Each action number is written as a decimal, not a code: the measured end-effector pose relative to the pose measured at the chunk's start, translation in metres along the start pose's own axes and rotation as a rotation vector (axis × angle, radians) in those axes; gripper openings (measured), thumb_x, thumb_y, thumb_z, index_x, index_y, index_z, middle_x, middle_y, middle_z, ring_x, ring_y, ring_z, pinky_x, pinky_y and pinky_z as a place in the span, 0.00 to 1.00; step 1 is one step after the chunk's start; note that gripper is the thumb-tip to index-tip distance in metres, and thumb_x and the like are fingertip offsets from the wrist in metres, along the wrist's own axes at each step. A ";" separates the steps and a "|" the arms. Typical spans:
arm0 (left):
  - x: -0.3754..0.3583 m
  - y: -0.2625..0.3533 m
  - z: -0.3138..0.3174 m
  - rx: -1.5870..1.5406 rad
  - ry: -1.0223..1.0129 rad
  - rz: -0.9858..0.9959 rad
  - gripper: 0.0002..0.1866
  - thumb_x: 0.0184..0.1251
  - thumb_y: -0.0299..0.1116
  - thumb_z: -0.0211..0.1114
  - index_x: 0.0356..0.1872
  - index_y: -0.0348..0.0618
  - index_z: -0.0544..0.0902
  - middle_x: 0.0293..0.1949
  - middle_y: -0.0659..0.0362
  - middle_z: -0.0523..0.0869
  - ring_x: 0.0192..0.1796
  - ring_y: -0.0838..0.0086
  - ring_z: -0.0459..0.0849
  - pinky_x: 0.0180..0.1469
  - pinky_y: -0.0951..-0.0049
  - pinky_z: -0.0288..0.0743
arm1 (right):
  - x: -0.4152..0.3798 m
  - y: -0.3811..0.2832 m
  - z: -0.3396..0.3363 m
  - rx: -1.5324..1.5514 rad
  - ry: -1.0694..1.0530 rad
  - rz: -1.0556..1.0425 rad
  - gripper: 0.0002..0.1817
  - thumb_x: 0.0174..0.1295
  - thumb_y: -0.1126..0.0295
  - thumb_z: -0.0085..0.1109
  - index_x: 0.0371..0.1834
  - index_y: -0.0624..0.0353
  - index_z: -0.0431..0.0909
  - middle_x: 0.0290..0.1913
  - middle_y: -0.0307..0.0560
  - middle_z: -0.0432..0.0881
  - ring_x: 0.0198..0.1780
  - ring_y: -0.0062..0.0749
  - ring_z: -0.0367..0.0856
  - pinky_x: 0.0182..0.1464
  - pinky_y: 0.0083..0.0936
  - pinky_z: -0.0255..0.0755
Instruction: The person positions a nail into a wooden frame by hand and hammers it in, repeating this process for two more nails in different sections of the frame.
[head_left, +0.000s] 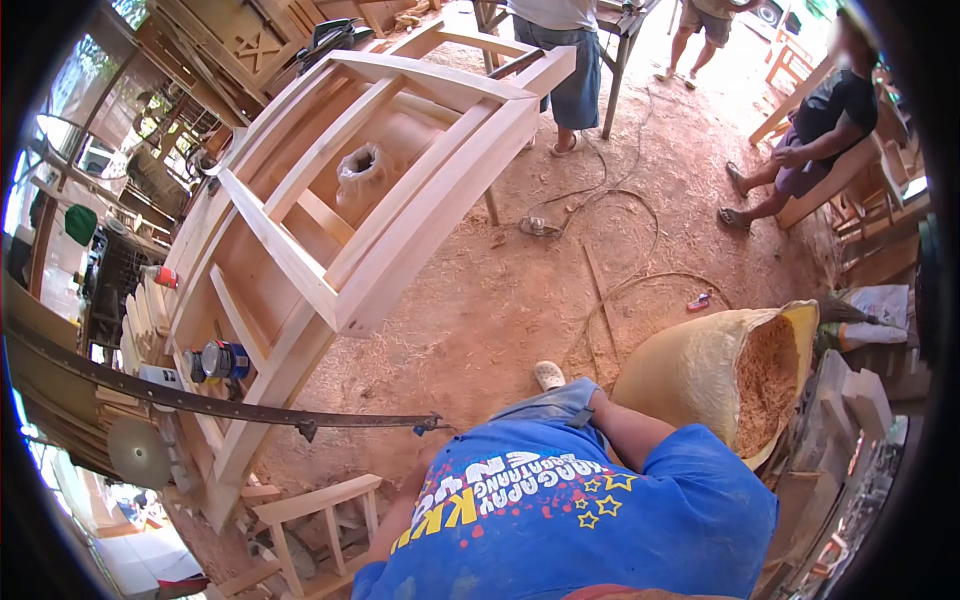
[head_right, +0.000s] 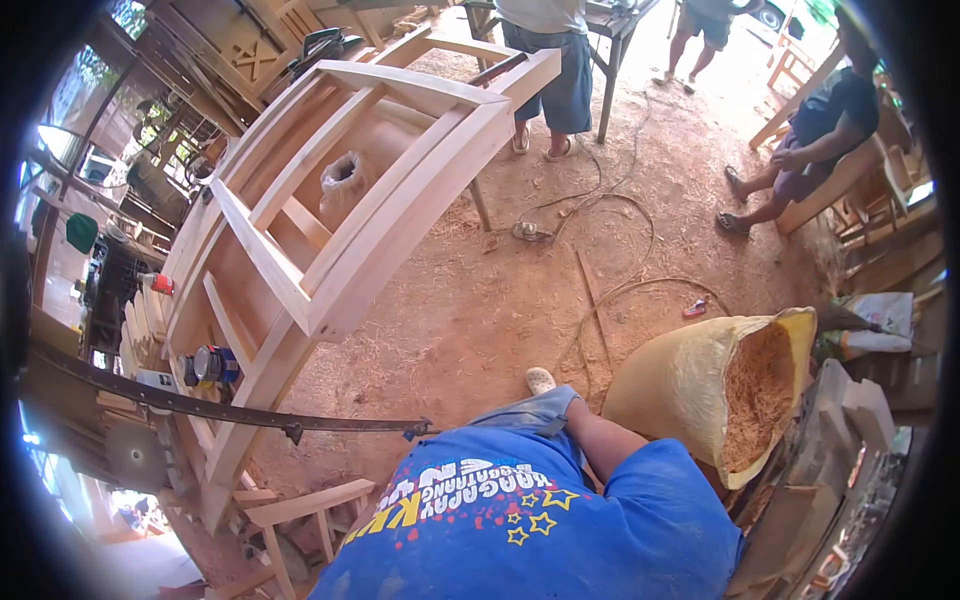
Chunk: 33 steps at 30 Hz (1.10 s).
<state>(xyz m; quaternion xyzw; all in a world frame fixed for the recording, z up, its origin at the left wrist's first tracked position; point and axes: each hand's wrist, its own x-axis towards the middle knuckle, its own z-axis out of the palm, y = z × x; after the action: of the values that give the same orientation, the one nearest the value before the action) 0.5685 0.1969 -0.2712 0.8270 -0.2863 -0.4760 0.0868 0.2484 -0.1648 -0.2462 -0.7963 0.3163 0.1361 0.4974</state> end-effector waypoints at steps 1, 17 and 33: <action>0.010 0.001 0.005 0.008 0.008 0.024 0.26 0.66 0.53 0.75 0.57 0.45 0.90 0.47 0.53 0.95 0.49 0.66 0.93 0.56 0.68 0.84 | 0.004 0.008 0.005 0.016 -0.033 -0.010 0.17 0.71 0.54 0.63 0.56 0.48 0.91 0.56 0.52 0.91 0.57 0.46 0.89 0.59 0.31 0.80; -0.025 0.030 -0.029 -0.109 0.043 -0.077 0.27 0.62 0.58 0.73 0.55 0.52 0.92 0.50 0.52 0.94 0.53 0.61 0.93 0.59 0.65 0.84 | 0.063 0.079 0.023 0.070 -0.196 -0.109 0.17 0.73 0.62 0.66 0.58 0.57 0.90 0.52 0.43 0.92 0.49 0.32 0.88 0.53 0.30 0.81; -0.049 0.050 -0.029 -0.101 0.118 -0.038 0.23 0.62 0.53 0.71 0.49 0.47 0.93 0.51 0.48 0.93 0.55 0.56 0.92 0.60 0.60 0.84 | 0.003 -0.026 -0.020 0.453 -0.369 0.160 0.13 0.74 0.68 0.66 0.57 0.60 0.89 0.53 0.42 0.90 0.51 0.29 0.87 0.57 0.32 0.81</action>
<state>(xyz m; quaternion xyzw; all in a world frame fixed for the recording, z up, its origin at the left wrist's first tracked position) 0.5545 0.1791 -0.1986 0.8534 -0.2406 -0.4419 0.1359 0.2656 -0.1756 -0.2204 -0.5996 0.3047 0.2431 0.6990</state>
